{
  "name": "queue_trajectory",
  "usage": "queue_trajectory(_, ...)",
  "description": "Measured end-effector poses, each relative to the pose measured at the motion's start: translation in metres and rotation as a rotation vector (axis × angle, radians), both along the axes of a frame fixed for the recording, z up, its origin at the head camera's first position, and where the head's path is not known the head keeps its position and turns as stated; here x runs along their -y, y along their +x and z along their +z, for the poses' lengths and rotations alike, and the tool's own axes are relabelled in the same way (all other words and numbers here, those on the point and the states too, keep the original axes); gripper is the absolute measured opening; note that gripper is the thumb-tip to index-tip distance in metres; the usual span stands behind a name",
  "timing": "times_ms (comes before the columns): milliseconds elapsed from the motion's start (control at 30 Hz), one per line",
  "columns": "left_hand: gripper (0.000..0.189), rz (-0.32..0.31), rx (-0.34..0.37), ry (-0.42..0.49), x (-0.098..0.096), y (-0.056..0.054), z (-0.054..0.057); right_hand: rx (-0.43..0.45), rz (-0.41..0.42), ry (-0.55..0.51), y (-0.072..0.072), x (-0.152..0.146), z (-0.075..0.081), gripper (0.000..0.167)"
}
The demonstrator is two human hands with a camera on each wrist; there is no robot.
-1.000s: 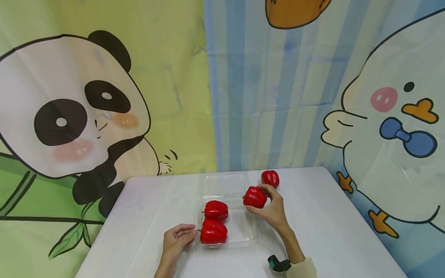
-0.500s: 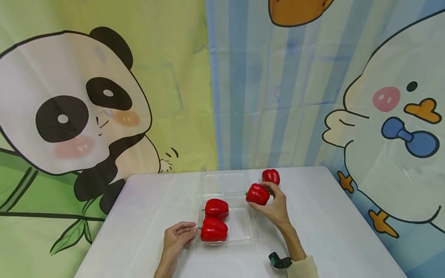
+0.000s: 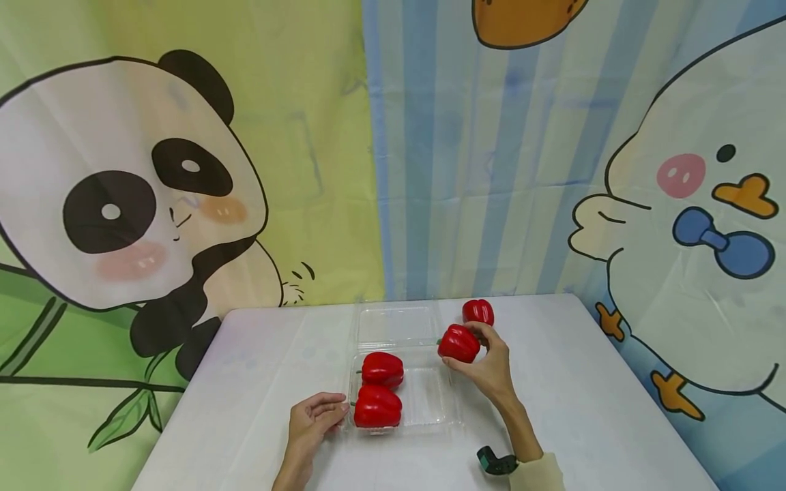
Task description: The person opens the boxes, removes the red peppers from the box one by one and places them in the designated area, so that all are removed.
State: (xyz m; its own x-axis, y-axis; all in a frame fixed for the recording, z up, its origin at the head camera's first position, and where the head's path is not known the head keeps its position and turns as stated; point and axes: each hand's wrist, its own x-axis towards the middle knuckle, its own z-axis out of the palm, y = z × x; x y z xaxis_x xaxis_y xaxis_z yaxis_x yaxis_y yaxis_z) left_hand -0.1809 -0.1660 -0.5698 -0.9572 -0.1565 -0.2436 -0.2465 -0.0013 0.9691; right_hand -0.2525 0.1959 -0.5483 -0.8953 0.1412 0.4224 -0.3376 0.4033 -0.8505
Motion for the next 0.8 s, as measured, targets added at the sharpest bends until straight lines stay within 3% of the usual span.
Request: queue_trajectory(800,0.033,-0.010,0.011,0.001,0.0014,-0.0007,-0.0016,-0.009,-0.046,0.012,0.0008,-0.0042,-0.0021,0.077)
